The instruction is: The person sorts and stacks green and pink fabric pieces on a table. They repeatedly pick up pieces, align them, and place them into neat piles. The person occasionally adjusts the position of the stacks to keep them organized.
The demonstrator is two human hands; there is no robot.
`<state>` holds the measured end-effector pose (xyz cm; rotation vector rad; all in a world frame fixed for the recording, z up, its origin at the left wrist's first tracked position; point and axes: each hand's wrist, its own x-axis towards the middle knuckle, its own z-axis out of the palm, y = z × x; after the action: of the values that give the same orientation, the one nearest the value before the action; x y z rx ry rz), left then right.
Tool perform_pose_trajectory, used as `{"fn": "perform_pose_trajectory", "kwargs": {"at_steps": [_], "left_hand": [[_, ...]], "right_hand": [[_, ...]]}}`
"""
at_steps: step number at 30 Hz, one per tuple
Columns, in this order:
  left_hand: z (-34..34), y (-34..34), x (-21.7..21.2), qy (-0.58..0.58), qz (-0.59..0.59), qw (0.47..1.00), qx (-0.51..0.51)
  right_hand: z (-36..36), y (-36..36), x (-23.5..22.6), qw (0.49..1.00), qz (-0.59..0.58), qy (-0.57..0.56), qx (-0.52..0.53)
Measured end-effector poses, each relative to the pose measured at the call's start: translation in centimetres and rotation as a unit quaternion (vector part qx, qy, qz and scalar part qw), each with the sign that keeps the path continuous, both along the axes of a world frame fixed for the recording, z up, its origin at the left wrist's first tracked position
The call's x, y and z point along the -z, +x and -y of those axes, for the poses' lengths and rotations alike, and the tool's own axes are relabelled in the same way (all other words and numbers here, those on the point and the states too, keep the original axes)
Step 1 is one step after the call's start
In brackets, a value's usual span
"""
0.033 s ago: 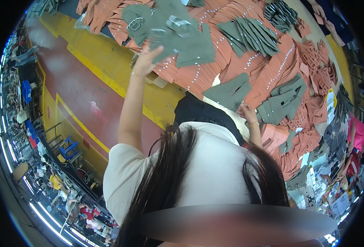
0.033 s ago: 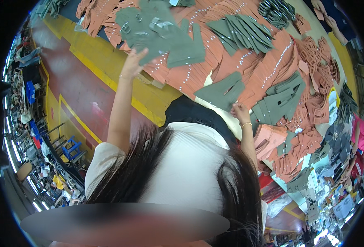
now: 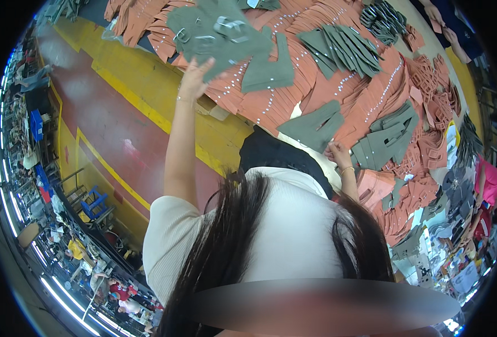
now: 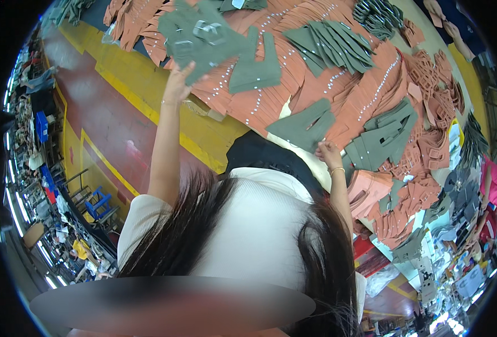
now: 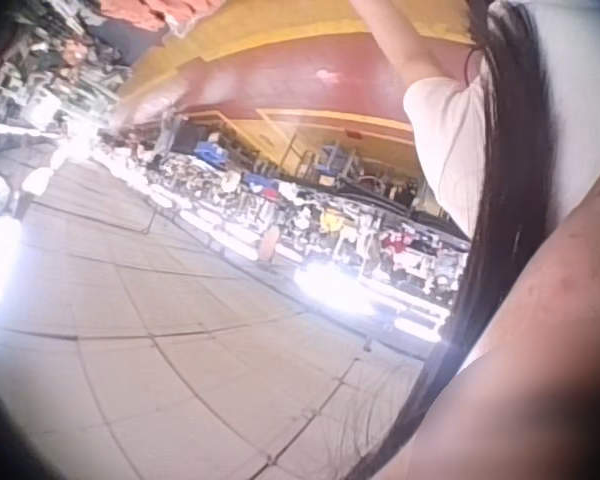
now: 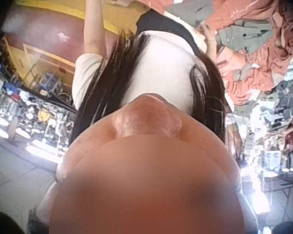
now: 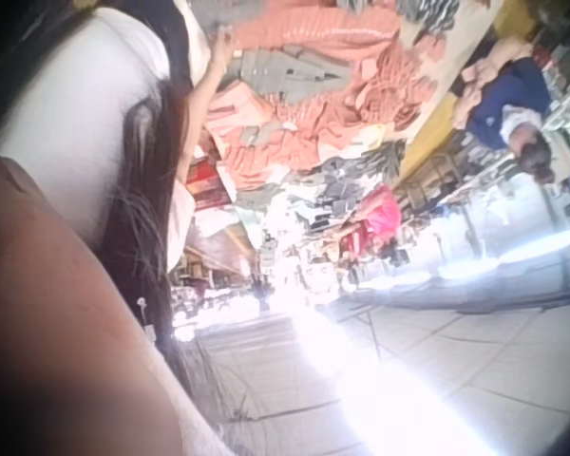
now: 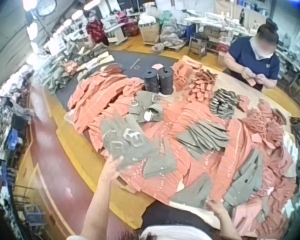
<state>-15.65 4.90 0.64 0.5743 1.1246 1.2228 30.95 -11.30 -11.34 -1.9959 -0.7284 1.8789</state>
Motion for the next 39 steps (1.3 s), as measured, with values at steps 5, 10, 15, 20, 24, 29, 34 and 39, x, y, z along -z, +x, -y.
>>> {"fn": "perform_pose_trajectory", "kwargs": {"at_steps": [5, 10, 15, 20, 24, 29, 34, 39], "left_hand": [[-4.6, -5.3, 6.1, -0.038, -0.097, 0.991, -0.083], [-5.8, -8.0, 7.4, -0.162, -0.239, 0.957, -0.028], [-4.5, -5.2, 4.5, -0.188, -0.768, 0.61, -0.05], [-0.6, 5.7, 5.8, 0.157, -0.616, 0.77, 0.053], [6.0, 16.7, 9.2, 0.253, -0.561, 0.697, 0.367], [8.9, 20.7, 11.3, 0.289, -0.606, 0.58, 0.462], [9.0, 21.0, 11.9, 0.263, -0.629, 0.559, 0.472], [9.1, 21.9, 11.6, 0.208, -0.643, 0.567, 0.471]], "right_hand": [[-0.5, -1.5, 0.3, 0.999, 0.008, 0.02, -0.032], [-0.6, -2.0, 0.5, 0.994, 0.04, 0.087, -0.047], [1.5, -0.7, 0.4, 0.986, 0.109, 0.129, -0.012], [4.3, 0.3, 1.2, 0.983, 0.157, 0.09, 0.012], [6.4, 0.5, 1.5, 0.979, 0.189, 0.076, -0.005], [9.7, 1.1, 0.9, 0.966, 0.245, 0.069, -0.038], [15.0, 2.7, 0.3, 0.967, 0.243, 0.037, -0.063], [18.1, 3.3, 0.1, 0.949, 0.313, 0.0, -0.036]]}}
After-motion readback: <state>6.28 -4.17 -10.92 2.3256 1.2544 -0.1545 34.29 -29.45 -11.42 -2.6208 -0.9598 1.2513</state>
